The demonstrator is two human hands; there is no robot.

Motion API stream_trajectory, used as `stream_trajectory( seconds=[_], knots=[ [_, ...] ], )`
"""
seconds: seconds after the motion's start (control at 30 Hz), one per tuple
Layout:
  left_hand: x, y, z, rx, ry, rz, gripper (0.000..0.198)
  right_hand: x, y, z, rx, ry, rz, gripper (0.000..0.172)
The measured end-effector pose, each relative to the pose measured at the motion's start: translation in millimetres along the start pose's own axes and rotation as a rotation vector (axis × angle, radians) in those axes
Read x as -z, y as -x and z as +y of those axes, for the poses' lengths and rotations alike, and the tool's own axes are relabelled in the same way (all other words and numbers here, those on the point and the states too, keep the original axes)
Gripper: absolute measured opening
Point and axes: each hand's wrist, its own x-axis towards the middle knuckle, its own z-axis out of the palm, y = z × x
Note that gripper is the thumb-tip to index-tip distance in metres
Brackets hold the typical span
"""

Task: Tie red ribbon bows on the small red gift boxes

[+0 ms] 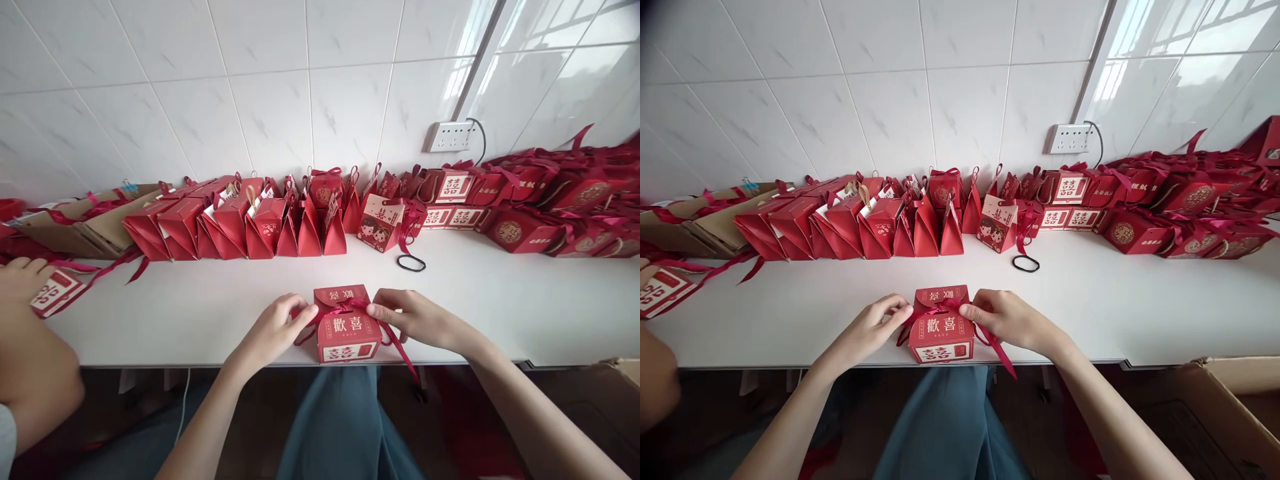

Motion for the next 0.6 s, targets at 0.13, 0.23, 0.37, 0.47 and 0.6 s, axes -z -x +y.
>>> stream_trajectory(
  seconds=[0.13,0.23,0.37,0.47,0.6],
  knots=[
    [-11.2,0,-2,0.108,0.1,-0.207,0.038,-13,-3,2,-0.003,0.06,-0.079,0.047],
    [-9.5,0,-7,0.108,0.219,-0.324,0.04,-11,-2,6,-0.06,-0.039,-0.16,0.047],
    [-5.7,1,-8,0.104,0.297,-0.385,0.032,-10,-3,12,-0.065,-0.206,-0.212,0.045],
    [-3.9,3,-8,0.027,0.211,-0.195,0.029,-11,-2,11,-0.034,-0.304,-0.212,0.048],
    [-3.4,4,-11,-0.205,0.077,0.044,0.019,-14,3,8,-0.044,-0.382,-0.159,0.052]
  ],
)
